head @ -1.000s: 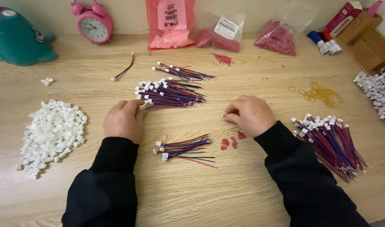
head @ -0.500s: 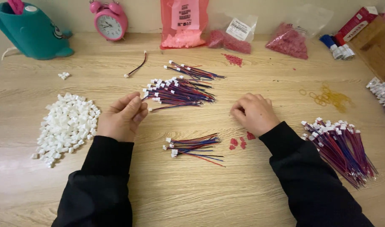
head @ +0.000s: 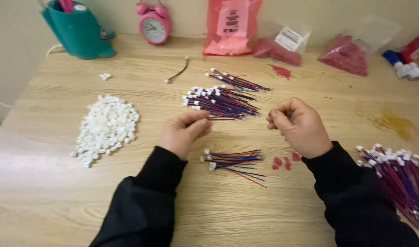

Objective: Assembling wire harnesses by manually attaching plastic connectors to wire bundles

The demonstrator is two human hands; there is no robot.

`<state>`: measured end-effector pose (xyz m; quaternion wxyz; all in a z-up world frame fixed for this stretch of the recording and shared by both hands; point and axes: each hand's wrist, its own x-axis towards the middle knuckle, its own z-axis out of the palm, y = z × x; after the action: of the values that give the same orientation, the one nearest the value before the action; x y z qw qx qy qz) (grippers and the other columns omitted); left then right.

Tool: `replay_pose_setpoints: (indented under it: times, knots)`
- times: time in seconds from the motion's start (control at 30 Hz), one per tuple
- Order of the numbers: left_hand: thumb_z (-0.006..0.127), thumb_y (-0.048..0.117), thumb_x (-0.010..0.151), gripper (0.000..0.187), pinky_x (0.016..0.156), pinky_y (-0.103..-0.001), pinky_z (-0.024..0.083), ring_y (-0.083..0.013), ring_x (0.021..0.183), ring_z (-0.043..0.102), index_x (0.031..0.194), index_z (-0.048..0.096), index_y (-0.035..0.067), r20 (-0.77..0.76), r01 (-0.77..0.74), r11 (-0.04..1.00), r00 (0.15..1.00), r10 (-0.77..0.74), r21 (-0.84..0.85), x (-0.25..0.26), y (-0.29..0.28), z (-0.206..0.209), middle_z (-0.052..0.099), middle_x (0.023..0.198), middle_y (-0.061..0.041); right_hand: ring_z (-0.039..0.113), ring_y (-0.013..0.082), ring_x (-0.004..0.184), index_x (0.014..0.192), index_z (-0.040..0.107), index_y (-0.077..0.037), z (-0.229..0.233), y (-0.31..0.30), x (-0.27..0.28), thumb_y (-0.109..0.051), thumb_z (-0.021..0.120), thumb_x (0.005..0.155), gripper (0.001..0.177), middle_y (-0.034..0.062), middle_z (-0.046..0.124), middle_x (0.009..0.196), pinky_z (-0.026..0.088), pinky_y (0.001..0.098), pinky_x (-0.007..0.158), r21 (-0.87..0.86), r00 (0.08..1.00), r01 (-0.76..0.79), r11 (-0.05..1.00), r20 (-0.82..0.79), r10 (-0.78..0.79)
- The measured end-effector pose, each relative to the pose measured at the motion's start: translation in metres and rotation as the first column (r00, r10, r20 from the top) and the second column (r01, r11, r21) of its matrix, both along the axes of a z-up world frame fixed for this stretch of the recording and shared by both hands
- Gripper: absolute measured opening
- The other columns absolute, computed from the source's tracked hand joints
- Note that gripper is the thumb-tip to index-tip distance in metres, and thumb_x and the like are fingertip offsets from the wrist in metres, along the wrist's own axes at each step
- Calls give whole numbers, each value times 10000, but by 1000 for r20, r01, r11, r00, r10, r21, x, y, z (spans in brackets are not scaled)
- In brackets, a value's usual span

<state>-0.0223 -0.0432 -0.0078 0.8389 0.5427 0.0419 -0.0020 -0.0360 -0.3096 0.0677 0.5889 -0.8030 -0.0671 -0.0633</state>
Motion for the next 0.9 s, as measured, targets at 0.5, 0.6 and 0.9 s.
replay_pose_setpoints:
  times: [0.5,0.6,0.9]
  knots:
    - [787,96,814,262,768,-312,630,-219,814,716,1051,731,0,-4,97,992,995,-97,82,-19,-17,17,726,882,-207,597,115,695,1076,651,5,-3,83,-11,-78,534,973,176,70,656,788,529,240,660,-31,946,-323,946,-16,323]
    - [790,127,816,258,711,-279,630,-197,764,714,1038,733,7,-21,121,980,993,-119,161,-17,-23,-1,728,833,-185,633,139,650,1096,615,-19,5,83,-14,-70,560,956,158,95,666,762,548,273,644,-150,951,-303,941,24,310]
    - [767,145,830,194,711,-315,617,-207,747,700,942,731,-9,-66,84,993,995,-79,82,-19,-21,7,719,802,-187,635,132,648,1061,625,-32,10,84,-15,-90,650,916,159,84,688,754,534,290,642,-197,954,-222,955,156,254]
